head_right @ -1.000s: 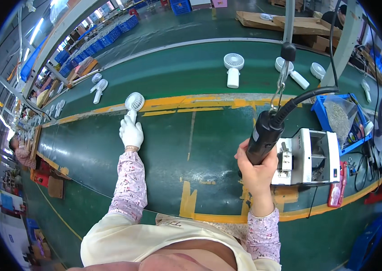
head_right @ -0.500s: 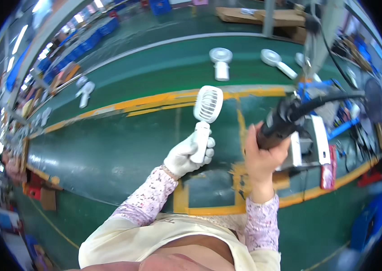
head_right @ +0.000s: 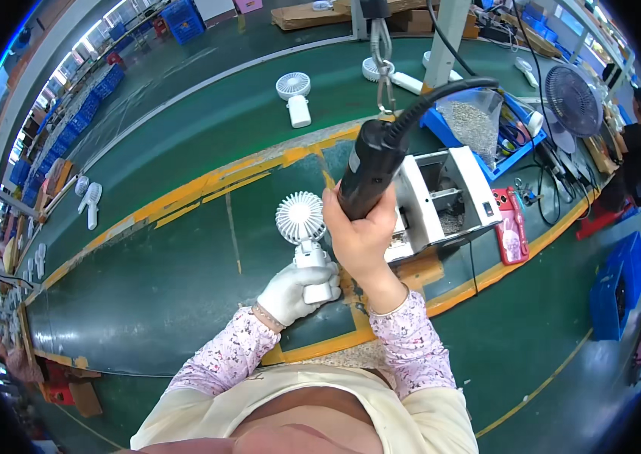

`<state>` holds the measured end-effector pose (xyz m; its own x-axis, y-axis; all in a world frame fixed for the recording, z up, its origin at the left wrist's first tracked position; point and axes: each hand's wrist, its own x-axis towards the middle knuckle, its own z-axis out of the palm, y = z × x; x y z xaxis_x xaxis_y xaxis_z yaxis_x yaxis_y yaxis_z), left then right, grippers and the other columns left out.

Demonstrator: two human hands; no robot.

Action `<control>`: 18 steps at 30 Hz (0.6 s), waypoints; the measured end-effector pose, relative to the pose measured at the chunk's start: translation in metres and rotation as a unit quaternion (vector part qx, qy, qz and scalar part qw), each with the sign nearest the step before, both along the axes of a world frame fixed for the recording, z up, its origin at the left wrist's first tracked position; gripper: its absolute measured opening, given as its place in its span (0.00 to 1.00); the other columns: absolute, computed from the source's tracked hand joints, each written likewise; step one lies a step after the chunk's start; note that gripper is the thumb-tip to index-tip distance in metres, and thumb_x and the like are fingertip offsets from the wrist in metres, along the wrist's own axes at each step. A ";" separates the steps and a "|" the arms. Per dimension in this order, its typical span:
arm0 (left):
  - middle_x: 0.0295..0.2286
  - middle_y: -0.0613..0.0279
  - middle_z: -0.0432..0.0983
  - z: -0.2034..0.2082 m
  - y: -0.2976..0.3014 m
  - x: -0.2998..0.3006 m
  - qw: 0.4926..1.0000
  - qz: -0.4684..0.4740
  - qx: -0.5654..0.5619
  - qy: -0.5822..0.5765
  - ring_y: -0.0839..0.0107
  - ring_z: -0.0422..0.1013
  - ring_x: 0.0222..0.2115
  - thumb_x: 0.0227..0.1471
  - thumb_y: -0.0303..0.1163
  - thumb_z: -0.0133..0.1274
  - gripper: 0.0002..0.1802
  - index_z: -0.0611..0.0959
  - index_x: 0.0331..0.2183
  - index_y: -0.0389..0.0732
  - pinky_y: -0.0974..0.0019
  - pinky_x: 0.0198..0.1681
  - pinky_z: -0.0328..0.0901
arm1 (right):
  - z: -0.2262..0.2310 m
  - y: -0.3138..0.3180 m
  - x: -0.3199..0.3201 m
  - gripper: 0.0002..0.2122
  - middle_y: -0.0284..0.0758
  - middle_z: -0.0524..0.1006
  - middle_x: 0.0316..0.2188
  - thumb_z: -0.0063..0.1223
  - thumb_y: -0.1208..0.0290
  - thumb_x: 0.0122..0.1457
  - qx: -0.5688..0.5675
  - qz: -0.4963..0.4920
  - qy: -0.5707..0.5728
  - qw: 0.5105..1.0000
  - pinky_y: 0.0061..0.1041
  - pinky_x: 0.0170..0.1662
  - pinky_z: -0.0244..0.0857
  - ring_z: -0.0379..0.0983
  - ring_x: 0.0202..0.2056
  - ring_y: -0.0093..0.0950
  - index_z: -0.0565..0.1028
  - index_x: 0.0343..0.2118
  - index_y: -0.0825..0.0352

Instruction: The person assembles handheld fans by driving screws into each fan body with an electric screwdriver and placing the assembled fans onto a conveyor belt.

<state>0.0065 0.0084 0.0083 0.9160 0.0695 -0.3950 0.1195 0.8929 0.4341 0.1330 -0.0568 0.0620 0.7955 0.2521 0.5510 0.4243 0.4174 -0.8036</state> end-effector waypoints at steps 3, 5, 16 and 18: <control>0.32 0.57 0.73 -0.005 0.003 0.000 1.000 -0.006 0.003 -0.011 0.67 0.72 0.31 0.50 0.20 0.50 0.14 0.73 0.41 0.34 0.63 0.36 0.68 | 0.001 0.001 -0.010 0.23 0.33 0.72 0.31 0.50 0.86 0.53 0.024 0.027 0.024 0.999 0.20 0.29 0.67 0.70 0.25 0.21 0.59 0.52 0.70; 0.32 0.58 0.73 -0.005 0.002 0.000 1.000 -0.008 0.014 0.000 0.67 0.72 0.31 0.50 0.20 0.50 0.14 0.73 0.41 0.34 0.64 0.36 0.68 | -0.001 0.001 -0.011 0.24 0.34 0.72 0.31 0.50 0.86 0.53 0.039 0.036 0.024 0.998 0.20 0.30 0.67 0.71 0.25 0.21 0.58 0.53 0.69; 0.33 0.59 0.74 -0.008 0.000 -0.004 0.999 -0.020 0.047 -0.005 0.70 0.74 0.34 0.49 0.22 0.53 0.12 0.75 0.39 0.35 0.69 0.36 0.69 | -0.029 0.010 -0.015 0.16 0.32 0.72 0.29 0.53 0.85 0.51 -0.047 0.045 -0.011 0.998 0.18 0.30 0.67 0.71 0.27 0.19 0.64 0.42 0.69; 0.32 0.59 0.74 -0.008 -0.002 -0.003 0.999 -0.022 0.044 -0.003 0.70 0.74 0.32 0.48 0.21 0.53 0.13 0.74 0.39 0.36 0.68 0.36 0.69 | -0.032 0.011 -0.015 0.17 0.33 0.73 0.28 0.58 0.81 0.48 -0.049 0.042 0.005 0.998 0.19 0.30 0.67 0.71 0.26 0.20 0.65 0.41 0.70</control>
<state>0.0035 0.0069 0.0005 0.9214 0.0638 -0.3834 0.1546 0.8449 0.5121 0.1180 -0.0462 0.0295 0.7750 0.3707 0.5118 0.3823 0.3699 -0.8468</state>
